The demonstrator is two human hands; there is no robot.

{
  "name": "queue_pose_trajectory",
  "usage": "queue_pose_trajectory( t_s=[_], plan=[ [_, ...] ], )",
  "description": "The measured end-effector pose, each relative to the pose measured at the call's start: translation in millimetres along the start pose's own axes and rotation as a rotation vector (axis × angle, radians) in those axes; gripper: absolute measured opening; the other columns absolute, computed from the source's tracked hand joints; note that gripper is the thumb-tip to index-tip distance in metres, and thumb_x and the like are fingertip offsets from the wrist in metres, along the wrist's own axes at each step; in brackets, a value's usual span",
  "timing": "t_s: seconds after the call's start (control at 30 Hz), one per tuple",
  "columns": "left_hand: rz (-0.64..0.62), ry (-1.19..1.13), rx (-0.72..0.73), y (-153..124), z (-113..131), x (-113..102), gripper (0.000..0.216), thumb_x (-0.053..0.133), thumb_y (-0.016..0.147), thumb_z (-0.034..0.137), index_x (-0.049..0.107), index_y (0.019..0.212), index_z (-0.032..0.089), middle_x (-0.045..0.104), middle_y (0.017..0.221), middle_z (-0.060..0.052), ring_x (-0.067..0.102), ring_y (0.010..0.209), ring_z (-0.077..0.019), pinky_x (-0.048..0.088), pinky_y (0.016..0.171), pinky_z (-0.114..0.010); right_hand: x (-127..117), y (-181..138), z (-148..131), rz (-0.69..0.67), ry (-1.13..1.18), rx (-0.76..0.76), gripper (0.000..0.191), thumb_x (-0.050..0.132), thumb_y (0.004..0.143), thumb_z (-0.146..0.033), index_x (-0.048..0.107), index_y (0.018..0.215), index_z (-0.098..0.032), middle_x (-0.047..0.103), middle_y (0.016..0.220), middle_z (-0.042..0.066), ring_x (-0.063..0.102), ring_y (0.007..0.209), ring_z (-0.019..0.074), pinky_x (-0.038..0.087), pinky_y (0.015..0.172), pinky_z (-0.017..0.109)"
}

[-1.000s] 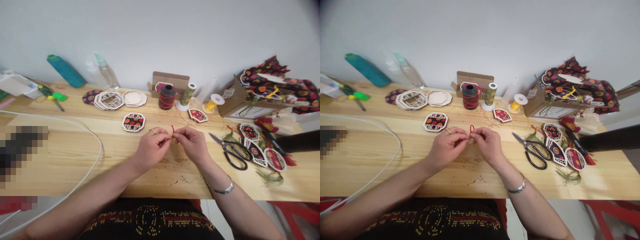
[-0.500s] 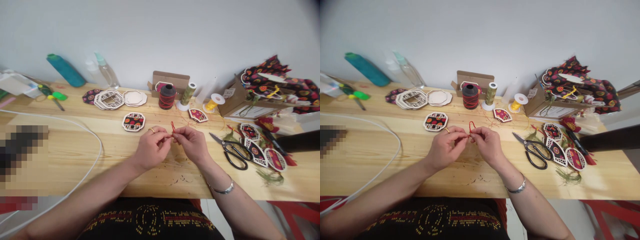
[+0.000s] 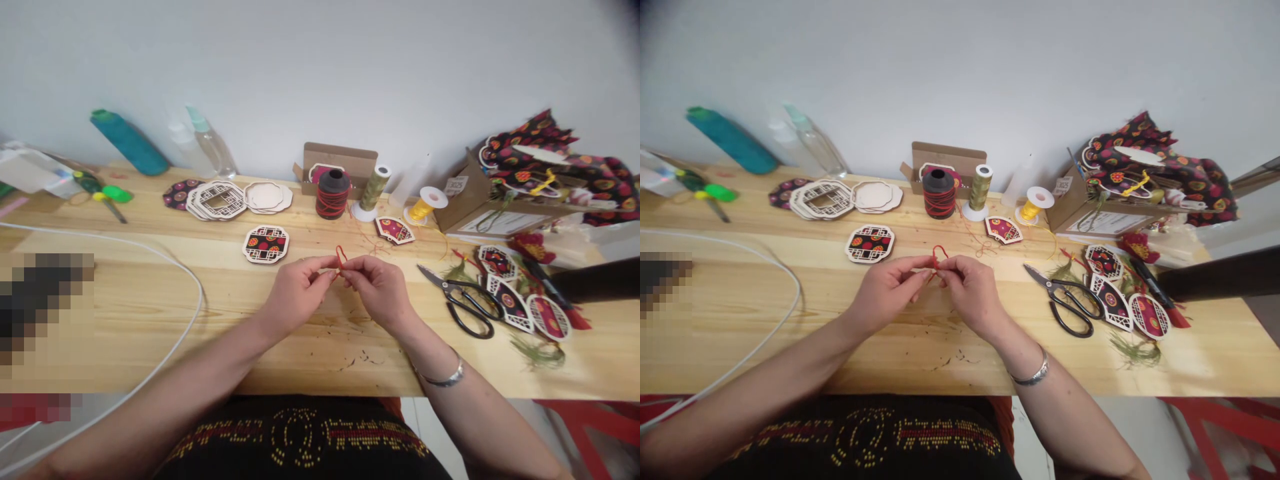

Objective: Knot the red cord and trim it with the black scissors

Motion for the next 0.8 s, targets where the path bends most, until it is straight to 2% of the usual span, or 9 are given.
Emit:
queue_pose_trajectory(
  t_s=[0.17,0.33,0.53,0.8],
  plan=[
    [0.003,0.109,0.117,-1.6,6.6,0.3,0.032,0.053,0.077,0.015,0.070,0.104,0.017,0.065,0.056,0.000,0.057,0.054,-0.0133,0.046,0.051,-0.025,0.4,0.1,-2.4,-0.009,-0.026,0.002,0.010,0.058,0.077,-0.017,0.067,0.080,-0.016,0.065,0.062,0.000,0.060,0.057,0.0121,0.047,0.059,0.025],
    [-0.010,0.168,0.170,-1.7,10.2,2.0,0.031,0.052,0.078,0.013,0.071,0.101,0.020,0.068,0.062,0.000,0.058,0.056,-0.0123,0.045,0.052,-0.023,1.0,-0.1,-2.1,-0.011,-0.029,-0.001,0.011,0.056,0.077,-0.018,0.067,0.079,-0.017,0.065,0.062,0.000,0.060,0.057,0.0120,0.047,0.059,0.024],
    [-0.051,0.183,0.196,-2.6,12.4,4.9,0.029,0.051,0.081,0.015,0.072,0.099,0.022,0.066,0.061,0.001,0.054,0.051,-0.0097,0.042,0.050,-0.021,1.0,-0.1,-4.2,-0.007,-0.032,-0.033,0.012,0.056,0.077,-0.018,0.068,0.077,-0.018,0.066,0.063,0.000,0.059,0.058,0.0120,0.047,0.059,0.024],
    [-0.054,0.179,0.189,-1.4,14.9,5.2,0.025,0.055,0.080,0.016,0.073,0.096,0.020,0.067,0.063,0.000,0.057,0.053,-0.0107,0.045,0.055,-0.023,1.0,-0.9,-2.9,-0.008,-0.018,-0.030,0.013,0.056,0.077,-0.018,0.069,0.080,-0.018,0.066,0.064,0.000,0.060,0.058,0.0118,0.048,0.059,0.024]
  ],
)
Point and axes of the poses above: each hand's wrist, its own y-axis towards the middle knuckle, its own x-axis out of the palm, z = x × y, the point moved 9 cm from there along y, towards the middle knuckle
